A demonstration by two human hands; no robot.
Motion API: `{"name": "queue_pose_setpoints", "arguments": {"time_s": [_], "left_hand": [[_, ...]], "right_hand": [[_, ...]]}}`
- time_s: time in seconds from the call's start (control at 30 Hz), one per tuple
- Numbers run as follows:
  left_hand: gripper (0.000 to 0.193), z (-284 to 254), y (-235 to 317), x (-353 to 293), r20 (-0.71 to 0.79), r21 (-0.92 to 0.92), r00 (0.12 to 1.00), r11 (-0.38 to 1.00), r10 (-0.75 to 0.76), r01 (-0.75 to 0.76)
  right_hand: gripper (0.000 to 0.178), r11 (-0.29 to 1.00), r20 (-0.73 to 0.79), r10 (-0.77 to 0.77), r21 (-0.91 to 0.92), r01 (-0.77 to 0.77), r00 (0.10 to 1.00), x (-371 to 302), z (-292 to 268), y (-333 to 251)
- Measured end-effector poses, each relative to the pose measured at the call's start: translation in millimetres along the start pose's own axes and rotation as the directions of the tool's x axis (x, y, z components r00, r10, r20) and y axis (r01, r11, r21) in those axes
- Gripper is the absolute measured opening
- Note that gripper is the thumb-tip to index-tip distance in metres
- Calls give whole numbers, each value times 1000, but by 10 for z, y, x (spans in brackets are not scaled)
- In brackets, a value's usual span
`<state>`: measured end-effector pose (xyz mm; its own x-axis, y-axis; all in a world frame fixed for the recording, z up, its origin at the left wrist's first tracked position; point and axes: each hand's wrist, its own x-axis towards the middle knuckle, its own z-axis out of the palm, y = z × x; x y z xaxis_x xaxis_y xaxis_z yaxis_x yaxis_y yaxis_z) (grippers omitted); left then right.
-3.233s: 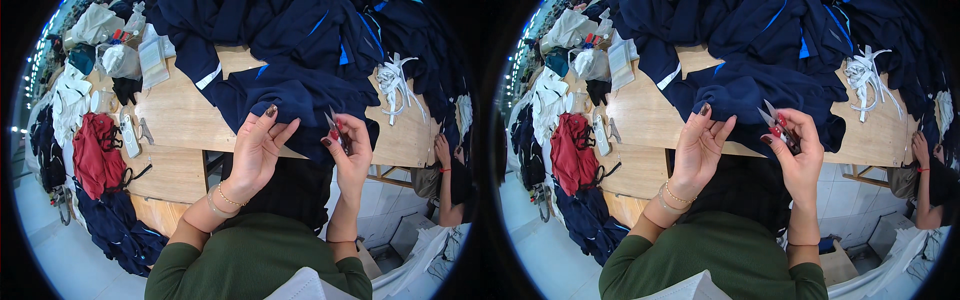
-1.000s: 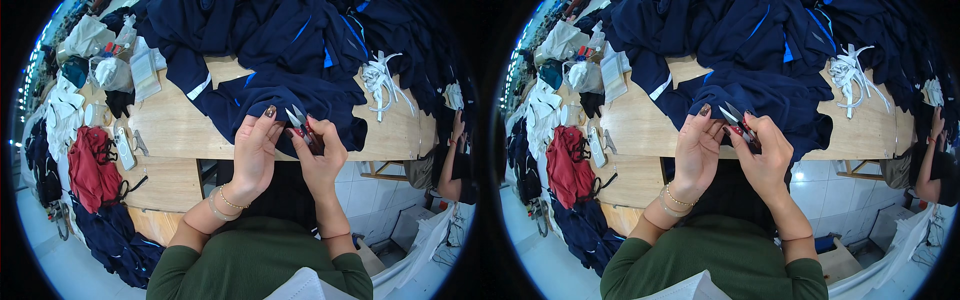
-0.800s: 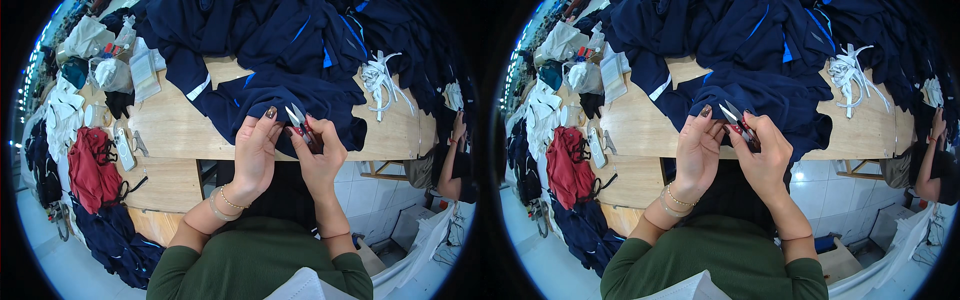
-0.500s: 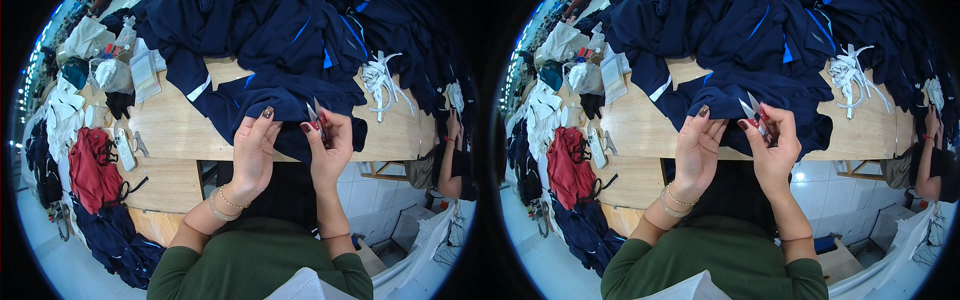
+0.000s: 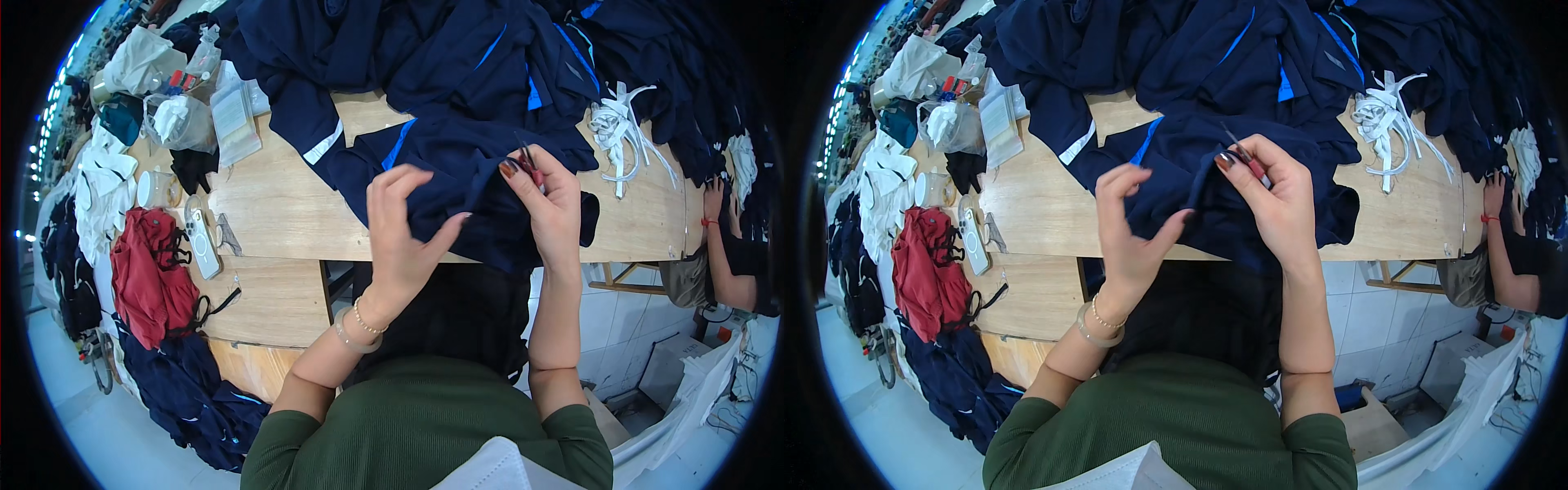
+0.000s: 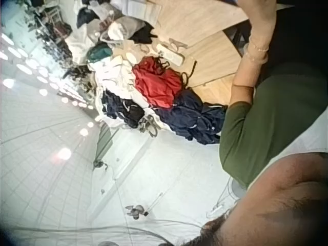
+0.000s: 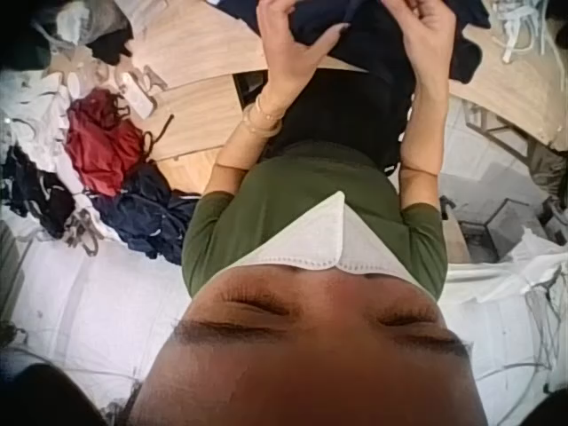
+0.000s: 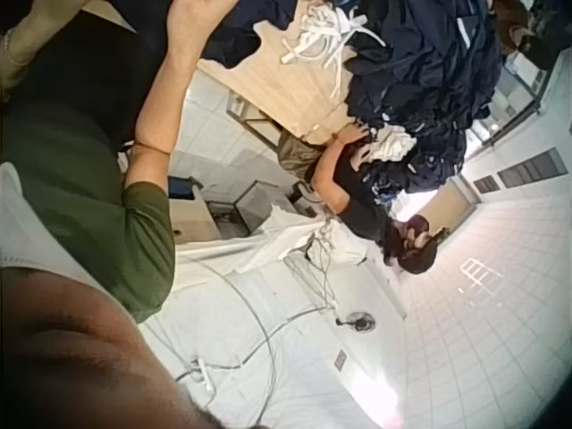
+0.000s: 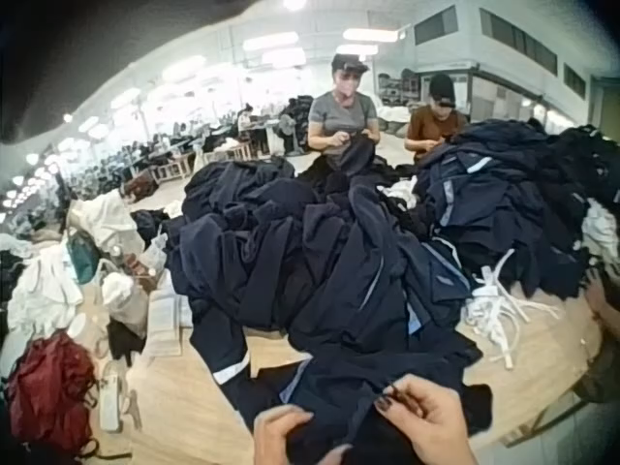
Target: Trimming excess threads from blue athletic pants using small thread snippers at a garment factory workbench.
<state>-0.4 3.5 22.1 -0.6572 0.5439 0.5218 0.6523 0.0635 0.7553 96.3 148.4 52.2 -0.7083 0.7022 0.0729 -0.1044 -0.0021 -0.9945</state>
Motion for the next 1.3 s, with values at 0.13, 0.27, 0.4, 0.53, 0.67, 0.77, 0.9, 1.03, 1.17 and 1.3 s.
{"name": "queue_pose_setpoints", "arguments": {"time_s": [0.13,0.27,0.4,0.53,0.67,0.77,0.9,1.03,1.17,1.3], "left_hand": [[38,197,38,125,74,-240,997,971,14,4],[23,41,85,154,187,-277,962,928,-200,247],[25,-127,31,220,571,-528,711,480,-410,701],[26,-140,-26,182,745,-553,563,142,-357,821],[22,-153,18,179,754,-576,568,82,-330,813],[20,-170,-2,175,741,-561,576,152,-347,813],[21,-255,-110,170,742,-611,573,0,-349,792],[22,-221,15,247,698,-624,578,37,-423,780],[21,-220,4,204,677,-623,576,60,-458,780],[20,-196,12,188,654,-622,578,88,-488,778]], "right_hand": [[14,993,88,7,-119,4,996,56,-21,-55],[14,997,87,40,-71,-33,995,104,-56,-133],[15,997,111,76,-39,-72,991,223,-75,-98],[14,996,165,87,-25,-84,982,360,-37,89],[15,992,194,68,-118,-46,979,408,20,225],[14,969,193,-81,-215,123,978,385,9,243],[23,999,22,-21,-33,22,1000,221,-47,-2],[23,1000,62,-19,-18,20,998,16,-262,-32],[25,930,71,-196,-302,208,978,-89,-248,-61],[23,779,142,-347,-507,369,927,-114,-233,-115]]}}
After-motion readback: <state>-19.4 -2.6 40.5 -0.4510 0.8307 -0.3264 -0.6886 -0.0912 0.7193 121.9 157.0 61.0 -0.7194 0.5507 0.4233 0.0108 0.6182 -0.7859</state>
